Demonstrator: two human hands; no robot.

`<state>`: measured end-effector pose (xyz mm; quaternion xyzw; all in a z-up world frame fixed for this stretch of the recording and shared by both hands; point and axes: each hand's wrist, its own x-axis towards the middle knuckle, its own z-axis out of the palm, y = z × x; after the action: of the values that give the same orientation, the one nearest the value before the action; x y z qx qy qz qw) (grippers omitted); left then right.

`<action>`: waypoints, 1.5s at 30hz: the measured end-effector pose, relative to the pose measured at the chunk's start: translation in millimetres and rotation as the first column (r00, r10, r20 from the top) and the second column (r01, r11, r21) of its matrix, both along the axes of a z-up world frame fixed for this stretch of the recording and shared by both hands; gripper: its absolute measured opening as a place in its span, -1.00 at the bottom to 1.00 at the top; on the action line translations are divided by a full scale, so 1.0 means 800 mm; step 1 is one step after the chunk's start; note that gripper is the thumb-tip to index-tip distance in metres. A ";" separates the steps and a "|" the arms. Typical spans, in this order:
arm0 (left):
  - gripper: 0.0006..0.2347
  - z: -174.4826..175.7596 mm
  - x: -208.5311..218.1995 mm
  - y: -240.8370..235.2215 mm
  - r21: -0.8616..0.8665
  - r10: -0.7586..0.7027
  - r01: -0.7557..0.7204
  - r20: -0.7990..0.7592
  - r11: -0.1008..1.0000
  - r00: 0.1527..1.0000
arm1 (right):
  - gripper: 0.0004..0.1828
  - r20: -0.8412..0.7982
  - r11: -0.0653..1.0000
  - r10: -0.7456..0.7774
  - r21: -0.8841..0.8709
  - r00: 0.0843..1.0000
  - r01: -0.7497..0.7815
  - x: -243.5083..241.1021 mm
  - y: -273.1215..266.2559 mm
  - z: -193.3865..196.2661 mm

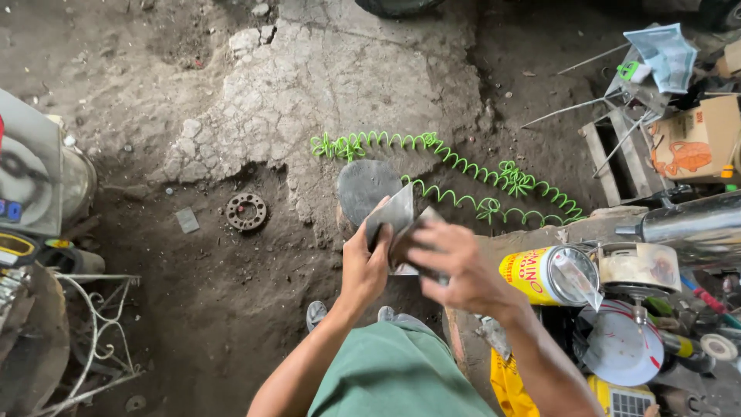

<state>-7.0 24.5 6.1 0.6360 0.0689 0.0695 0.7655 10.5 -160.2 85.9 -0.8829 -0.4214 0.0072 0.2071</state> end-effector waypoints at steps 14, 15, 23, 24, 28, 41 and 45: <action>-0.75 -0.012 0.005 0.010 -0.709 -0.097 -0.167 -0.316 0.685 0.944 | -0.42 -0.314 0.961 0.037 0.271 0.949 0.052 0.024 -0.052 -0.021; -0.71 -0.013 0.003 0.012 -0.675 -0.078 -0.168 -0.318 0.718 0.945 | -0.43 -0.328 0.983 -0.027 0.163 0.944 0.085 0.025 -0.055 -0.013; -0.62 0.028 -0.005 0.006 0.262 -0.142 0.112 0.097 0.958 0.985 | -0.47 -0.058 0.993 0.010 0.117 0.998 -0.003 0.004 -0.001 -0.001; -0.60 0.047 0.001 0.009 0.365 -0.123 0.150 -0.097 0.919 0.988 | -0.43 -0.160 0.992 0.030 0.124 0.987 -0.010 0.004 0.008 0.000; -0.59 0.027 0.006 0.010 0.395 -0.067 0.027 0.087 0.918 0.994 | -0.42 -0.232 0.992 0.063 0.121 0.971 -0.035 0.009 0.003 -0.019; -0.58 -0.005 0.008 0.008 -0.179 0.111 -0.100 0.053 0.979 0.992 | -0.59 -0.300 0.764 0.200 0.644 0.933 0.044 -0.005 -0.027 -0.065; -0.56 -0.007 0.006 0.012 -0.711 -0.072 -0.029 -0.111 0.702 0.991 | -0.48 -0.267 0.751 0.234 0.661 0.935 0.001 0.011 -0.031 -0.070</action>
<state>-2.4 34.1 0.4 0.2953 0.1328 -0.0132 0.9460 19.2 -184.7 30.2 -0.7125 -0.4112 0.0226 0.5681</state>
